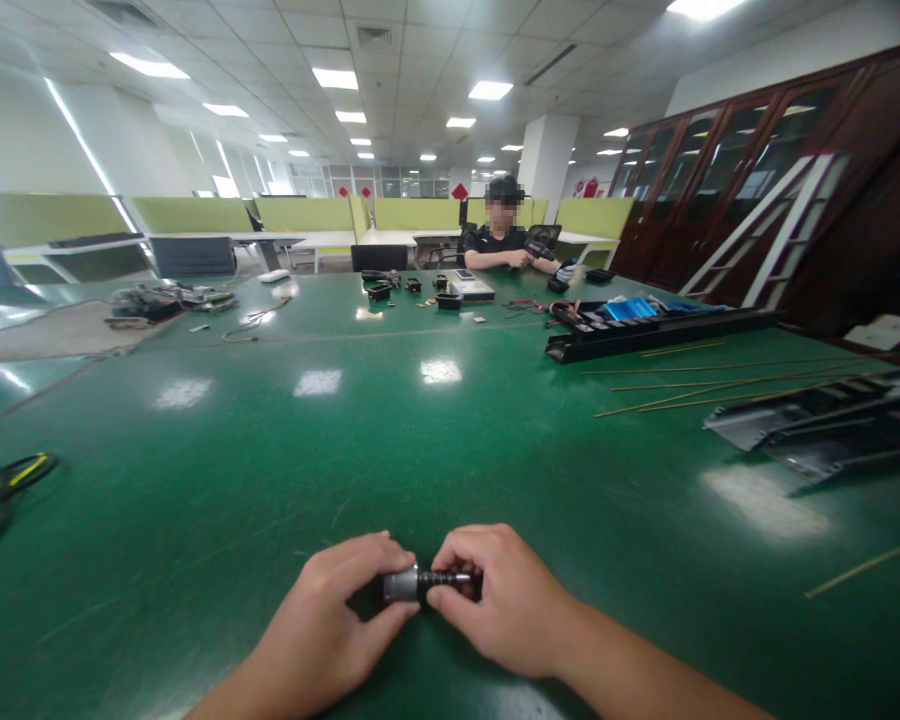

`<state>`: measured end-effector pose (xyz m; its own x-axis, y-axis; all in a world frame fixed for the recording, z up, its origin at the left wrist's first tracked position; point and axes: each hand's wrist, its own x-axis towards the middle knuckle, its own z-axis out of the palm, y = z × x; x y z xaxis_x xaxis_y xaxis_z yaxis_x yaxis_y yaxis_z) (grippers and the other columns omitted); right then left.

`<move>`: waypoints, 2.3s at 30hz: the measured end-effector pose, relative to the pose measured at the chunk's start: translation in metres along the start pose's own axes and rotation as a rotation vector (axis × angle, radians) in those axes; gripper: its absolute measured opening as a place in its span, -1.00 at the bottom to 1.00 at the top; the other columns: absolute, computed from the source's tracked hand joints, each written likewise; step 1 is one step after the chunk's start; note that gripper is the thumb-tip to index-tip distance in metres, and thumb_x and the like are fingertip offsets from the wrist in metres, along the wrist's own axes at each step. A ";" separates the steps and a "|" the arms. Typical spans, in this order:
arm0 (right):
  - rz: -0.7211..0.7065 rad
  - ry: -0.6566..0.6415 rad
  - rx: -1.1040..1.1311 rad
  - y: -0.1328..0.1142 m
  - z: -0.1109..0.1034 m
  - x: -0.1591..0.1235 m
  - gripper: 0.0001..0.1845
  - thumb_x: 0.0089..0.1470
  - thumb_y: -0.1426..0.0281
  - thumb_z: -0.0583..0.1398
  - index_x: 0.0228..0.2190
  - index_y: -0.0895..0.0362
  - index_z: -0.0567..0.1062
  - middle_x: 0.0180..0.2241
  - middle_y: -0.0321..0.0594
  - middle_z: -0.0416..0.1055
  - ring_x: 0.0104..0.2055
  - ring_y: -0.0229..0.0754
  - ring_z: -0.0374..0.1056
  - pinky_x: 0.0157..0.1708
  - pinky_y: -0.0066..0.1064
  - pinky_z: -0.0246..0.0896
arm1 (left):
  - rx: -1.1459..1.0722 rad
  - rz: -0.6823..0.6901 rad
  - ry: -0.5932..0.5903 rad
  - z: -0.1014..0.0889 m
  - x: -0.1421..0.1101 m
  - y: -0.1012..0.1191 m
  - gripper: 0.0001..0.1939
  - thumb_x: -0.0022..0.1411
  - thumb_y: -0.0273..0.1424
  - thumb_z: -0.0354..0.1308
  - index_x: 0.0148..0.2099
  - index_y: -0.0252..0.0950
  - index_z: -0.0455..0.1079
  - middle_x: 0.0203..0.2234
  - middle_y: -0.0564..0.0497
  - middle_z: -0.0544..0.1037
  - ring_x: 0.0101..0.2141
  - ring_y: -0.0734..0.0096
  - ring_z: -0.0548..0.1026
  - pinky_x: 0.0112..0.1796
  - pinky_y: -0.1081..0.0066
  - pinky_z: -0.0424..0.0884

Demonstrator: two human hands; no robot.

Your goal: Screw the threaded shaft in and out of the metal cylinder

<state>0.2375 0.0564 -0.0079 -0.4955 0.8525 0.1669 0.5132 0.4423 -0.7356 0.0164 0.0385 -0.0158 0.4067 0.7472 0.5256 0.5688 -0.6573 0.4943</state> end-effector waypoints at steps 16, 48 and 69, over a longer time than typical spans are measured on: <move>0.011 -0.002 0.009 0.001 -0.001 0.001 -0.99 -0.01 0.44 0.27 -0.44 0.12 0.51 -0.51 -0.33 0.42 -0.45 -0.27 0.32 -0.43 -0.47 0.09 | 0.027 -0.006 0.001 -0.002 0.000 -0.002 -0.69 0.10 -0.47 0.32 -0.08 -0.16 0.47 -0.25 0.03 0.65 -0.21 0.27 0.64 -0.01 0.24 0.54; 0.017 0.001 0.011 0.003 0.000 0.000 -0.97 -0.01 0.43 0.28 -0.44 0.11 0.50 -0.51 -0.36 0.41 -0.45 -0.30 0.31 -0.43 -0.50 0.07 | 0.070 -0.011 -0.013 -0.003 -0.002 -0.006 -0.68 0.10 -0.42 0.34 -0.06 -0.13 0.47 -0.22 0.05 0.65 -0.19 0.24 0.64 -0.06 0.19 0.57; 0.017 -0.017 -0.015 0.004 0.001 0.000 -0.97 -0.01 0.42 0.27 -0.42 0.11 0.51 -0.49 -0.35 0.43 -0.44 -0.29 0.31 -0.43 -0.50 0.07 | 0.044 -0.057 -0.053 -0.001 -0.004 -0.007 -0.65 0.09 -0.45 0.34 -0.06 -0.09 0.46 -0.21 0.10 0.64 -0.17 0.31 0.62 -0.07 0.32 0.56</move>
<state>0.2392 0.0574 -0.0110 -0.4985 0.8549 0.1433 0.5316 0.4321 -0.7284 0.0100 0.0403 -0.0202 0.4094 0.7883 0.4593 0.6225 -0.6094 0.4910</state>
